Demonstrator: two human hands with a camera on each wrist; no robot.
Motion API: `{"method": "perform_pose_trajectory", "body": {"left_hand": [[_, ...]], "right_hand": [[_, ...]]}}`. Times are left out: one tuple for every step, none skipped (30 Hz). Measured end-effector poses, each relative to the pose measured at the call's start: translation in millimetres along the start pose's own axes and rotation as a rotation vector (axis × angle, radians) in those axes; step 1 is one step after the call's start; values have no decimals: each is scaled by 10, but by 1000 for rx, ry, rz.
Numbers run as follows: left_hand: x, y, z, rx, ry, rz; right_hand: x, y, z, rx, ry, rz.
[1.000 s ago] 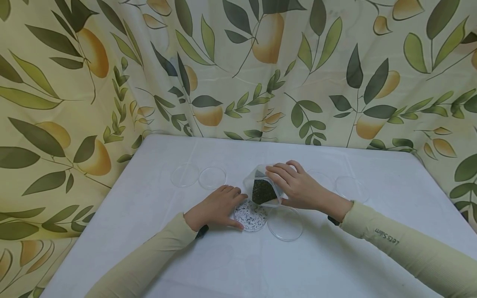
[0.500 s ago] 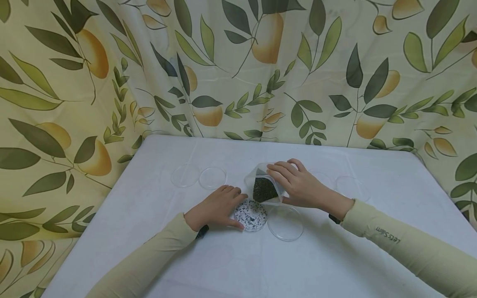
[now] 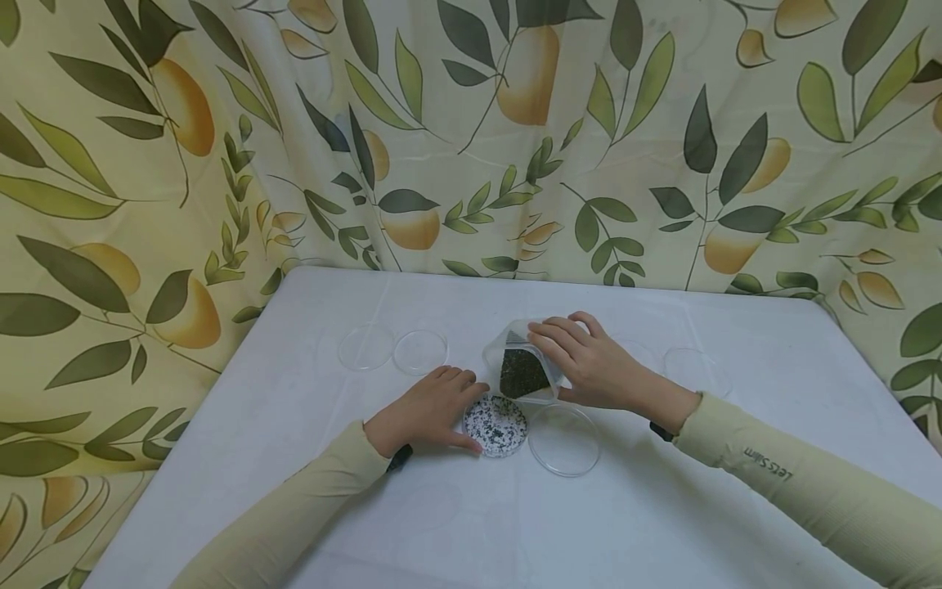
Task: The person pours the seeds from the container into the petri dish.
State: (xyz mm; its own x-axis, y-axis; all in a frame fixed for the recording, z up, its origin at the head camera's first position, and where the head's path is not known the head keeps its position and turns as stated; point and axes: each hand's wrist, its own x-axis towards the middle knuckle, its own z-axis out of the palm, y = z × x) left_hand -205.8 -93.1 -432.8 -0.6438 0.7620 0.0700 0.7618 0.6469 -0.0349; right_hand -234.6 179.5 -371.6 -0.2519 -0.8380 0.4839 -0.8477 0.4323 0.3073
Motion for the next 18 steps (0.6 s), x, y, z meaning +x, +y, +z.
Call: {"method": "perform_pose_trajectory", "body": {"left_hand": [[1, -1, 1, 0, -1, 0], [1, -2, 3, 0, 0, 2], [2, -2, 4, 0, 0, 3], [2, -2, 4, -1, 1, 3], [3, -1, 4, 0, 1, 4], [3, -1, 3, -1, 1, 4], [3, 0, 1, -1, 1, 4], [2, 0, 2, -2, 3, 4], [2, 1, 0, -2, 3, 4], [2, 2, -3, -2, 3, 4], [1, 3, -4, -2, 3, 3], [1, 3, -5, -2, 4, 4], [0, 3, -6, -2, 5, 4], [0, 3, -7, -2, 6, 6], [0, 3, -9, -3, 7, 6], [-1, 2, -10, -2, 8, 6], [-1, 2, -11, -2, 10, 7], [-1, 2, -13, -2, 11, 7]], "right_hand": [[0, 0, -2, 0, -1, 1], [0, 0, -4, 0, -1, 1], [0, 0, -6, -1, -1, 2], [0, 0, -7, -2, -2, 3], [-1, 0, -8, -3, -4, 4], [-2, 0, -8, -5, -4, 4], [-2, 0, -8, -7, -5, 4], [-2, 0, -8, -8, -5, 4], [-2, 1, -8, -9, -5, 4], [-2, 1, -8, -11, -6, 4], [-1, 1, -8, -11, -5, 3], [1, 1, -8, -12, -4, 2], [2, 2, -8, -12, -2, 1], [4, 2, -8, -12, 0, -1], [6, 3, -7, -11, 2, -2], [8, 4, -7, -11, 4, -4], [10, 5, -6, -11, 7, -5], [11, 7, -5, -11, 9, -6]]}}
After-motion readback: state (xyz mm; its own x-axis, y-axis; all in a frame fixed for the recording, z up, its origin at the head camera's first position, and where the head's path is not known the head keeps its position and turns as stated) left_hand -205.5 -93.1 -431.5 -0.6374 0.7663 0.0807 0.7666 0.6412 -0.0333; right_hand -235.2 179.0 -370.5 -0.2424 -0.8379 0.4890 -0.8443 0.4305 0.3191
